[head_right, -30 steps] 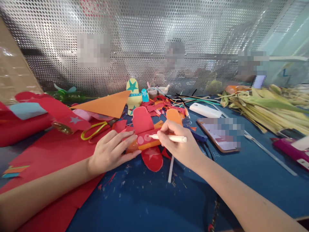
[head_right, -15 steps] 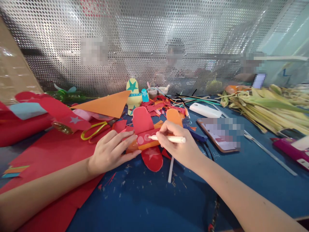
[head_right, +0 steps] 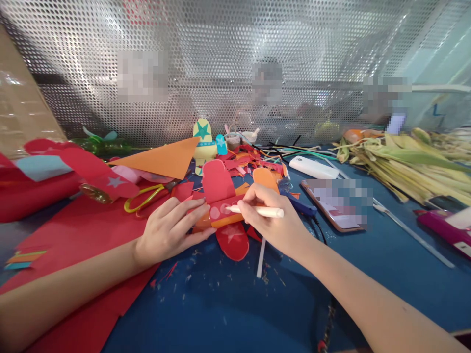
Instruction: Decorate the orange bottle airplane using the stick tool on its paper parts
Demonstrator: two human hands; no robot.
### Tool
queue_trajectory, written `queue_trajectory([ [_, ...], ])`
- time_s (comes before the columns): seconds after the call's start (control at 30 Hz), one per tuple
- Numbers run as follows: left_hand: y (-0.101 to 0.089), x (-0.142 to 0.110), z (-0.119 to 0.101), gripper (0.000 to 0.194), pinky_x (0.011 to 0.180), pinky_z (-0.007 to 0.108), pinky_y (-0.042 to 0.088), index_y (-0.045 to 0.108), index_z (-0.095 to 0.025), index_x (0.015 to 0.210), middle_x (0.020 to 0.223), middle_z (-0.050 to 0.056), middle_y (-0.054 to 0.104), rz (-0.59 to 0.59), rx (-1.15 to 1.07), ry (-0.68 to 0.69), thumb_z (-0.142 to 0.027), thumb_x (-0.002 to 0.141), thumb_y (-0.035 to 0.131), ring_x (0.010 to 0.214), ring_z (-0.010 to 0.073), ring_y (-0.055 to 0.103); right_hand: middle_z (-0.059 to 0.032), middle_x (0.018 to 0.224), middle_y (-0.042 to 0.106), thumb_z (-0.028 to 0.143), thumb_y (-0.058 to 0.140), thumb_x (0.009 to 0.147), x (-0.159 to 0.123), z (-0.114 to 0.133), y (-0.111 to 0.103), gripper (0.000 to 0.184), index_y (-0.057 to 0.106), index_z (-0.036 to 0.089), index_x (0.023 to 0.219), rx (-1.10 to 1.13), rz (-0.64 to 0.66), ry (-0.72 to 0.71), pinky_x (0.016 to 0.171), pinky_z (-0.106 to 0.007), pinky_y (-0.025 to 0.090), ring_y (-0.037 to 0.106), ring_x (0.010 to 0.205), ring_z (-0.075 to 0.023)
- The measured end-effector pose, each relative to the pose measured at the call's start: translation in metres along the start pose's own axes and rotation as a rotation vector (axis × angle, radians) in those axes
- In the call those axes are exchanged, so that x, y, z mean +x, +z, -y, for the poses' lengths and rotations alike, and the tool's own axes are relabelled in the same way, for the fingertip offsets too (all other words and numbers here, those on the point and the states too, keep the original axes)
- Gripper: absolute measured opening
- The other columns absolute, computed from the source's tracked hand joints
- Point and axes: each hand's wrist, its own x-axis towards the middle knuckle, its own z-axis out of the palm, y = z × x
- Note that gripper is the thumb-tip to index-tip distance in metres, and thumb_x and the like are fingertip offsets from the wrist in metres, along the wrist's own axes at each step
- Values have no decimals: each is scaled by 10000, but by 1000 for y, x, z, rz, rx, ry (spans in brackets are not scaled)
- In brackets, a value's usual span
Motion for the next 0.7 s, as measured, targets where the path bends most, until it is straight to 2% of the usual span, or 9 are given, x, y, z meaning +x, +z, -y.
queue_trajectory([
  [0.2, -1, 1, 0, 341, 579, 309, 477, 580, -136, 1052, 968, 94, 700, -7, -6, 0, -411, 857, 631, 667, 182, 549, 30, 608, 573, 341, 518, 889, 0, -1, 0, 209, 481, 216, 726, 12, -2, 6, 505, -240, 369, 510, 519, -110],
  [0.37, 0, 0, 0, 348, 579, 311, 478, 580, -131, 1049, 967, 96, 697, -6, -3, 1, -410, 851, 640, 668, 184, 547, 37, 608, 557, 353, 519, 893, -1, -1, 0, 224, 492, 211, 721, 7, 9, -1, 481, -235, 350, 450, 477, -91],
  [0.6, 0, -1, 0, 344, 590, 309, 482, 584, -146, 1058, 974, 93, 692, -4, -4, -6, -421, 855, 630, 674, 178, 555, 38, 613, 550, 355, 522, 898, 1, 0, 0, 231, 505, 207, 722, 2, 6, -25, 479, -231, 347, 442, 477, -85],
  [0.7, 0, -1, 0, 342, 586, 309, 482, 584, -147, 1055, 967, 90, 693, -8, -3, -6, -417, 852, 637, 671, 177, 558, 34, 614, 557, 356, 522, 898, 1, 0, 0, 228, 505, 207, 727, 7, -1, -27, 493, -234, 362, 475, 500, -93],
])
